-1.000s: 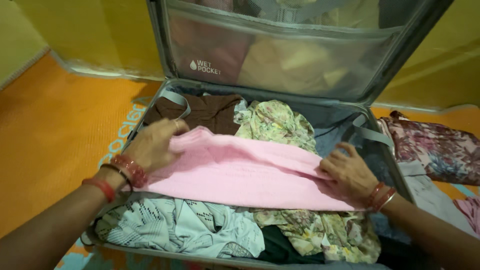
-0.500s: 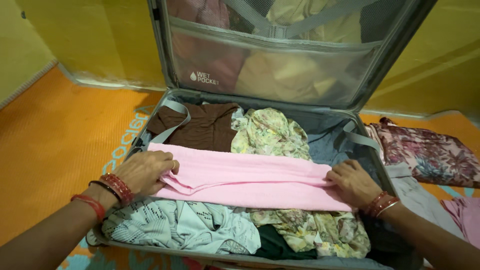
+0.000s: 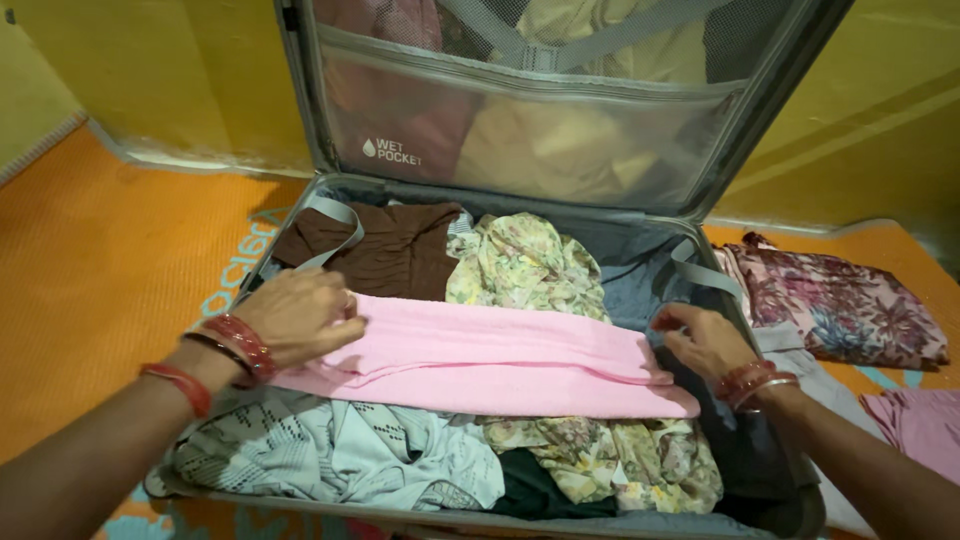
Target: The person picks up clothing items including a pink top and brown trousers, folds them, and arranges them inside a suitcase.
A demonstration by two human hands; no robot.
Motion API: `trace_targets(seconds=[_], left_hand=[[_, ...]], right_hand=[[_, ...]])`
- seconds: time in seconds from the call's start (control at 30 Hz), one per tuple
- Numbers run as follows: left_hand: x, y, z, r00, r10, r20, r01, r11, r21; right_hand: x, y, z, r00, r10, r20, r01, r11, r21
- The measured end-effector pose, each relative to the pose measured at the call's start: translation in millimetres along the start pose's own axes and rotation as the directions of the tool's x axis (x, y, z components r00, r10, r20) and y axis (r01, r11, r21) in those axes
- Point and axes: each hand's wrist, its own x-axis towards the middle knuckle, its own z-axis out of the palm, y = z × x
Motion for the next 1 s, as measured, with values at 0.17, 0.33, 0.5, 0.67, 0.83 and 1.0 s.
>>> trace_targets(seconds=[0.17,0.33,0.5,0.67,0.83,1.0], left_hand=[[49,53,42,0.902,0.206,-0.379,-0.280,0.948,-0.153],[65,103,77,0.932,0.299,-0.203,-0.295,0.954,0.051],[68,110,79,0.987,0.161,0.010,-0.161,0.987,0.017],[62,111,75,0.980,0.189,-0.058,-0.188,0.982,0.021],[63,107,80,0.982,0.185,-0.044,-0.185,0.983,0.020],[75,78,90,0.857,0.176,-0.484,-0.348,0.891,-0.293]], right_hand=[[16,-7,20,0.973,-0.101,0.206,0.045,0.964,0.263],[38,3,30,0.955,-0.038,0.295,0.077,0.989,-0.124],[53,38,25,0.954,-0.078,0.289,-0.039,0.924,0.380],[39,23,28,0.880,0.196,0.433,-0.392,0.814,0.428],[21,4,20,0.858,0.282,0.429,-0.425,0.859,0.287],[13,-40,-16,0.892,0.261,0.370,-0.404,0.826,0.393]])
